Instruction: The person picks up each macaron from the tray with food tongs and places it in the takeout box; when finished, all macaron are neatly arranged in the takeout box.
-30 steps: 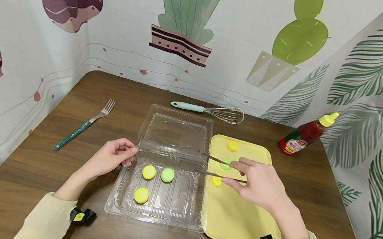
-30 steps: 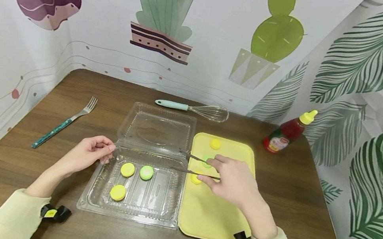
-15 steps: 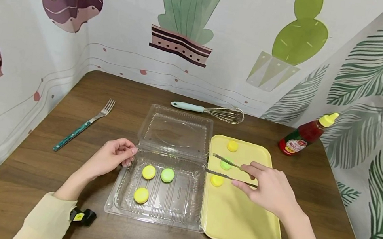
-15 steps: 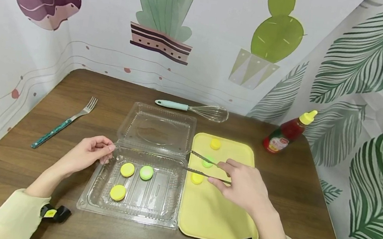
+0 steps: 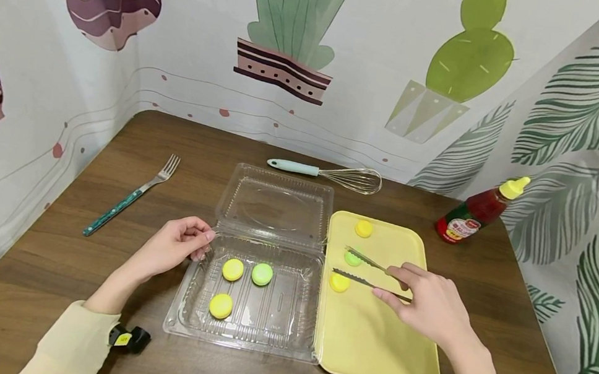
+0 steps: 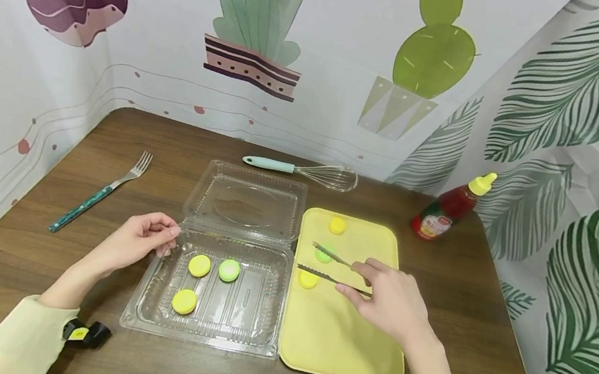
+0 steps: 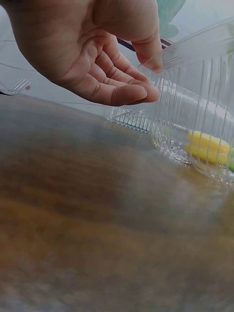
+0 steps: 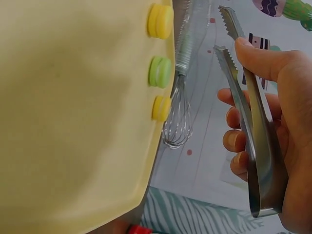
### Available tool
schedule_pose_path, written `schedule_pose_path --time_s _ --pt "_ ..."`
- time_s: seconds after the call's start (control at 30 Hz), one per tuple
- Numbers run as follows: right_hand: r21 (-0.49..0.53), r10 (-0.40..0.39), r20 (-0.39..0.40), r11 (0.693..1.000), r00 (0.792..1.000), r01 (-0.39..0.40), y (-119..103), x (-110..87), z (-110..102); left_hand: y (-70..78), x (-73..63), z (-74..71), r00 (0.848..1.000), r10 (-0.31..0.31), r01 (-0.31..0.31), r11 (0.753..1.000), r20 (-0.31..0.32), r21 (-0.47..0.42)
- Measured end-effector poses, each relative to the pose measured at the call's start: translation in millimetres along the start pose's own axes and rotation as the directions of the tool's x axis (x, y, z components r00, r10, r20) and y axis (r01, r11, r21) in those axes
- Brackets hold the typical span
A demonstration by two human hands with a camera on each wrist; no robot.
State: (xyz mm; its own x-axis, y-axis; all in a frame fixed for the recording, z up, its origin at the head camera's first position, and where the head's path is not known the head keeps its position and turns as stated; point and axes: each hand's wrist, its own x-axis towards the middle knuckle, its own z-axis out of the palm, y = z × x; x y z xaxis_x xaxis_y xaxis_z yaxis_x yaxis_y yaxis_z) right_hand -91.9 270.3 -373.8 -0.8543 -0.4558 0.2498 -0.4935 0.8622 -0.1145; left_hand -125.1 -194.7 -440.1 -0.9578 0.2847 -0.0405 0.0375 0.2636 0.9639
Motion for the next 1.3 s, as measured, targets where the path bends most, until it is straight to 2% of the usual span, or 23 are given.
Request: schedule_pose_path --time_s 0.77,1.3 --pt "0.017 0.021 0.061 1.0 0.998 -0.022 3 -15.2 16 1.0 -0.9 -0.7 1.0 -0.01 0.01 1.0 0.003 -0.013" --pt "0.024 0.029 0.1 0.999 0.995 -0.032 5 -19.5 21 -2.5 0.4 -0.3 1.0 0.007 -0.007 1.0 0.007 0.001"
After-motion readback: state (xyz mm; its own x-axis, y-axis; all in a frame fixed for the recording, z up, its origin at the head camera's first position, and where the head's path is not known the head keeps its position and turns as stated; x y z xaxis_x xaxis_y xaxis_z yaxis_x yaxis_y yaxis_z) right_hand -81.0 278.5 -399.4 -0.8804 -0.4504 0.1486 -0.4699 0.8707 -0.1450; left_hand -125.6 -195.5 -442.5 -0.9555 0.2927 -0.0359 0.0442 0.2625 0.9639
